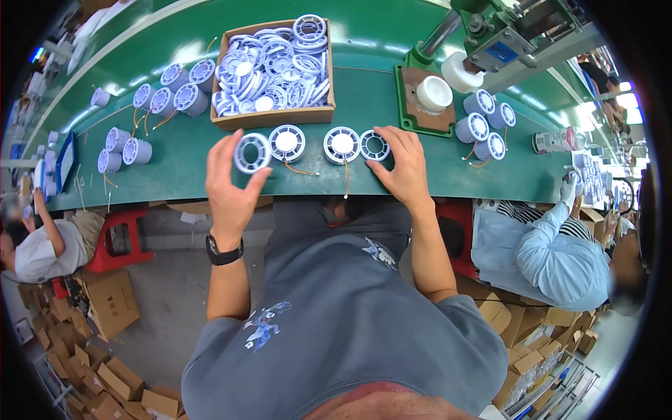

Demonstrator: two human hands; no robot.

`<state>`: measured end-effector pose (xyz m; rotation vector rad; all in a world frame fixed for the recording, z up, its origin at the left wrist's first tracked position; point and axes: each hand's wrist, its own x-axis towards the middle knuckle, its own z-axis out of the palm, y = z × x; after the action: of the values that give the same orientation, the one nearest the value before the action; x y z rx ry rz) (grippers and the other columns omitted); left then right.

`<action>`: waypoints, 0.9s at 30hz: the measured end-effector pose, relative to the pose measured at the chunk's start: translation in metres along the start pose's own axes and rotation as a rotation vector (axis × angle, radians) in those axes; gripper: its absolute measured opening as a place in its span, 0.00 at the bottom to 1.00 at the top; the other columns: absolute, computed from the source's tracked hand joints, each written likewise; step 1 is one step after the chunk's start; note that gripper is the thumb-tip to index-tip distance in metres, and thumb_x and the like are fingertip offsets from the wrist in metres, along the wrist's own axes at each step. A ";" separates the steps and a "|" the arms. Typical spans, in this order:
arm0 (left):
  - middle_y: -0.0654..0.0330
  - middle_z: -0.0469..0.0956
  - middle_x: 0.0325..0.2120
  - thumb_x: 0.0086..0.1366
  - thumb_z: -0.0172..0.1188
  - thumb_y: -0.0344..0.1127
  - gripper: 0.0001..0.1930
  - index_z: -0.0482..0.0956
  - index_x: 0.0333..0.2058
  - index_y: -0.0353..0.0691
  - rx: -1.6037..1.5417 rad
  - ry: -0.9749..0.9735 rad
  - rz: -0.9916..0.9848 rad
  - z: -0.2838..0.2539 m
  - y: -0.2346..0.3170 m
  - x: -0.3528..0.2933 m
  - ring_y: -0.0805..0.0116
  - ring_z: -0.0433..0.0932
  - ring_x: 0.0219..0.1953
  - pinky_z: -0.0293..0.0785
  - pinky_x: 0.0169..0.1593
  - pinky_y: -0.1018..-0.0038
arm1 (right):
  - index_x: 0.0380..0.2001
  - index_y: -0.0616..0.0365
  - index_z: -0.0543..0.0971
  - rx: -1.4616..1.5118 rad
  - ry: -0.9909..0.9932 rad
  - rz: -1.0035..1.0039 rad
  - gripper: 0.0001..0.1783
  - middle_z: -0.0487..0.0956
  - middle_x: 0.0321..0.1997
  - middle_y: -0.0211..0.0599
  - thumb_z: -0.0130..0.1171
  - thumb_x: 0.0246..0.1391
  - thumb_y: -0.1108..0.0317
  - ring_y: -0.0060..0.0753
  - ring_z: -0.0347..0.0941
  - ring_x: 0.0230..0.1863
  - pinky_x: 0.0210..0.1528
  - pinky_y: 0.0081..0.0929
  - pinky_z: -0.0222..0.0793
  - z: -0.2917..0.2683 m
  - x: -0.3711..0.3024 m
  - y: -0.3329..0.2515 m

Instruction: Assembling small circular electronic components on a production line using a manual press and manual dexterity.

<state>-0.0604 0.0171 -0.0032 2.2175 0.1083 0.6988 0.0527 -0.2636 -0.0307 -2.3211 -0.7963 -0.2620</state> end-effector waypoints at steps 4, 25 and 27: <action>0.50 0.73 0.50 0.50 0.70 0.31 0.33 0.71 0.56 0.38 0.010 -0.160 0.153 0.016 0.013 0.022 0.49 0.70 0.52 0.68 0.56 0.61 | 0.49 0.57 0.76 -0.006 0.019 -0.014 0.31 0.76 0.52 0.40 0.70 0.36 0.71 0.46 0.69 0.53 0.57 0.38 0.64 0.001 -0.004 0.002; 0.50 0.72 0.55 0.53 0.69 0.31 0.33 0.69 0.59 0.36 -0.106 -0.247 0.094 0.028 -0.010 0.015 0.50 0.70 0.57 0.67 0.60 0.63 | 0.48 0.58 0.77 0.015 0.020 0.004 0.29 0.76 0.52 0.39 0.70 0.37 0.71 0.45 0.69 0.53 0.57 0.38 0.63 0.001 -0.004 0.004; 0.50 0.73 0.54 0.53 0.69 0.30 0.35 0.66 0.60 0.36 -0.141 -0.221 0.089 0.030 -0.011 0.013 0.51 0.70 0.57 0.66 0.60 0.64 | 0.48 0.57 0.77 0.007 0.018 0.000 0.29 0.76 0.52 0.39 0.70 0.37 0.71 0.46 0.69 0.53 0.56 0.38 0.64 0.001 -0.005 0.003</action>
<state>-0.0323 0.0082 -0.0216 2.1576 -0.1472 0.4882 0.0507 -0.2671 -0.0352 -2.3096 -0.7867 -0.2794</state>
